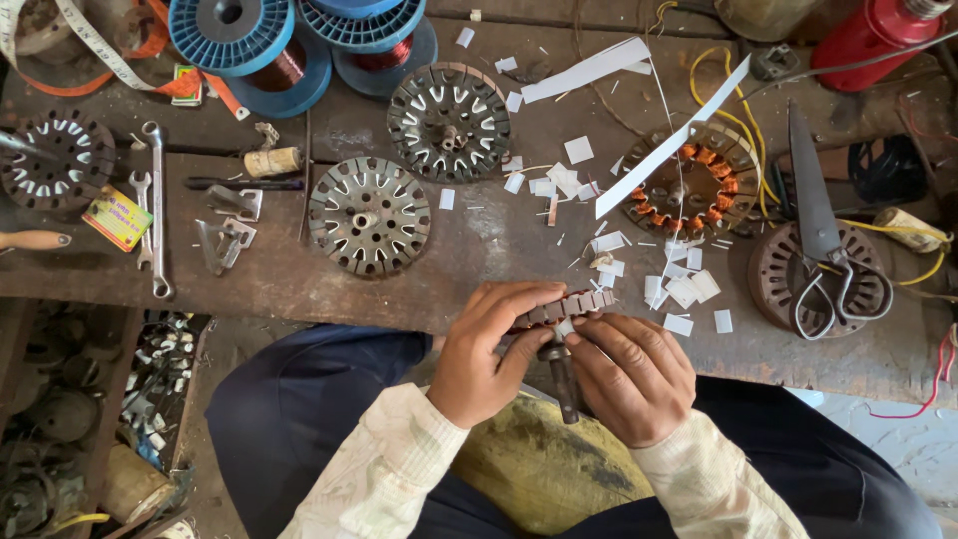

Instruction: The person inserts small white insulating pieces into the slots of a motor stator core, then uses shears to trim a strip of white material and continues inserting pieces. The person repeats this process across multiple stator cores on the workbench.

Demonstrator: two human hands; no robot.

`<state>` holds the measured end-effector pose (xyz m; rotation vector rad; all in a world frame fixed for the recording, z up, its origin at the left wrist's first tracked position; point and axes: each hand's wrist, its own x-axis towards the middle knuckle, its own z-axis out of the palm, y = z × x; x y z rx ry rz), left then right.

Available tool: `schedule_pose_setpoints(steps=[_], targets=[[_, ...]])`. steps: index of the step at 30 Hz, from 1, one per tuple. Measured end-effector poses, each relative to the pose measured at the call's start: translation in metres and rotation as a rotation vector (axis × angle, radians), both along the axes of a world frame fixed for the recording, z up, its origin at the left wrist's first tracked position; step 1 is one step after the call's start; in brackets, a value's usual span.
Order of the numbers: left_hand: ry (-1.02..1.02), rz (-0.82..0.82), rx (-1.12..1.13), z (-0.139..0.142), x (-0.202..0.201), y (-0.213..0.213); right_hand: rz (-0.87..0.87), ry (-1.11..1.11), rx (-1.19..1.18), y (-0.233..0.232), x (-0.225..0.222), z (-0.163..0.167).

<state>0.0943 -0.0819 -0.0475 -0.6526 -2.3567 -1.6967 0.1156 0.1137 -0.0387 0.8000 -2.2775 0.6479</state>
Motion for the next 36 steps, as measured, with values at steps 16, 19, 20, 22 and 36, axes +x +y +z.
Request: schedule_pose_setpoints(steps=[16, 19, 20, 22, 36], targets=[[0.002, -0.001, 0.010, 0.0007, -0.0001, -0.0015, 0.077, -0.016, -0.028, 0.0044, -0.0039, -0.0011], [-0.004, 0.007, 0.008, 0.0013, -0.0005, -0.0011, 0.072, 0.007, -0.026, 0.0029, -0.0053, -0.0016], [-0.004, 0.006, 0.010, 0.0013, -0.0005, -0.0009, 0.070, 0.014, -0.021, 0.0025, -0.0053, -0.0023], [-0.006, 0.005, 0.011, 0.0013, -0.0003, -0.0005, 0.063, 0.037, -0.007, 0.0017, -0.0049, -0.0037], [0.016, 0.015, -0.002, 0.0013, 0.0006, 0.0010, 0.026, 0.142, 0.097, 0.0021, -0.0022, -0.0090]])
